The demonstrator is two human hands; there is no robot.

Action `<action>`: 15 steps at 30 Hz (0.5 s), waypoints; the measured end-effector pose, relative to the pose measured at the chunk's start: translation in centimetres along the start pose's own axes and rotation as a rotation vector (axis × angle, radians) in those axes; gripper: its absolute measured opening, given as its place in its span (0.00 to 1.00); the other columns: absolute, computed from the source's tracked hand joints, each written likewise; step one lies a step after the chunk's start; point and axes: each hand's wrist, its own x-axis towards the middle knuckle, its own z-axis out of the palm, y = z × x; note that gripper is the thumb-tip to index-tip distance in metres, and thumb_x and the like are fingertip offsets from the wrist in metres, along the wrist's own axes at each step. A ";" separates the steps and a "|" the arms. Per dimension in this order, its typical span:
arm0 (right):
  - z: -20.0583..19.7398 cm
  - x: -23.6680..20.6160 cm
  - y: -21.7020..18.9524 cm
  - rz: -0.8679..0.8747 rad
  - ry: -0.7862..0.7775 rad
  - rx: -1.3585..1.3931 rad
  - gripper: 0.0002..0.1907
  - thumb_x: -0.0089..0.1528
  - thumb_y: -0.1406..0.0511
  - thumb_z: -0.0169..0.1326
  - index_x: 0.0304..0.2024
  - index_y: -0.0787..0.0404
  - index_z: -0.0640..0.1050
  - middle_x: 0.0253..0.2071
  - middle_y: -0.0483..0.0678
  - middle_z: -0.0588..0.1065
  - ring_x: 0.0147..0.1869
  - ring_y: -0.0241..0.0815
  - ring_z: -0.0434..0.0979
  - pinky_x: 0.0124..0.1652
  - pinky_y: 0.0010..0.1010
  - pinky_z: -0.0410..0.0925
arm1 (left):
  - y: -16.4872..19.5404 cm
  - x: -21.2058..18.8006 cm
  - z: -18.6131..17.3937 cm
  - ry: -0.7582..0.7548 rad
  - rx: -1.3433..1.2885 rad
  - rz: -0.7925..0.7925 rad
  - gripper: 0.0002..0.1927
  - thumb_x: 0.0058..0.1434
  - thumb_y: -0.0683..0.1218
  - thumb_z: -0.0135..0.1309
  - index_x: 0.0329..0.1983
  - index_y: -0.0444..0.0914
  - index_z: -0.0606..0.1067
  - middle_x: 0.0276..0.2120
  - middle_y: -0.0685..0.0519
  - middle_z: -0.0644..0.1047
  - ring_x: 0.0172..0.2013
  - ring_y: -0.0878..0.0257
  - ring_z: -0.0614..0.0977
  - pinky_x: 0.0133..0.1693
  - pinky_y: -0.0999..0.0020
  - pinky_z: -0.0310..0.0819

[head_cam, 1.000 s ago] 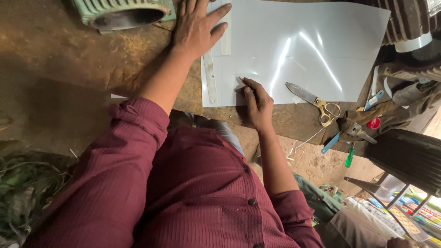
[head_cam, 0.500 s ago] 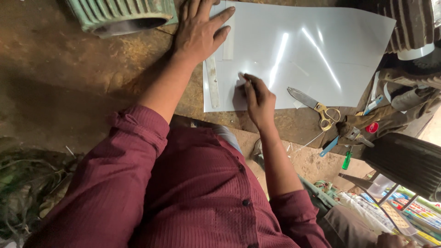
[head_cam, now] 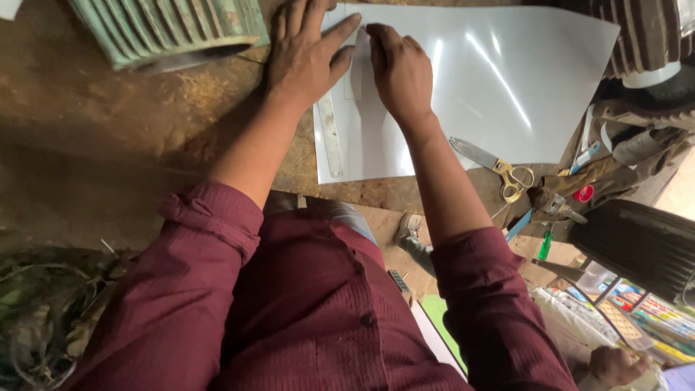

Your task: The person lays a white plastic sheet on a workbench, positions a steel ruler on it, and marks lines with a pen. They then cut the sheet with scissors, reposition the ruler, and press tape strips along the sheet's edge.

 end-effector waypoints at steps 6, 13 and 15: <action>-0.3 2.0 -0.2 0.050 0.017 -0.059 0.07 0.70 0.66 0.54 0.49 0.57 0.80 0.38 0.50 0.82 0.41 0.55 0.79 0.40 0.43 0.71 | 0.5 0.2 -0.1 0.050 0.048 0.038 0.22 0.70 0.53 0.61 0.67 0.49 0.77 0.65 0.46 0.65 0.66 0.45 0.62 0.64 0.40 0.54; 0.8 -5.4 -2.0 0.146 0.060 0.206 0.15 0.74 0.65 0.47 0.62 0.60 0.74 0.57 0.56 0.76 0.63 0.54 0.75 0.60 0.43 0.66 | 0.5 -0.9 -1.4 -0.055 0.035 -0.045 0.15 0.76 0.48 0.58 0.64 0.49 0.77 0.67 0.53 0.68 0.70 0.52 0.64 0.70 0.50 0.58; 0.7 -6.7 -1.7 0.041 0.015 0.045 0.15 0.72 0.65 0.47 0.60 0.60 0.76 0.59 0.58 0.75 0.67 0.55 0.71 0.63 0.49 0.60 | 0.3 -1.9 -2.1 -0.067 0.118 -0.072 0.19 0.75 0.49 0.58 0.67 0.43 0.74 0.69 0.51 0.66 0.71 0.51 0.63 0.70 0.51 0.58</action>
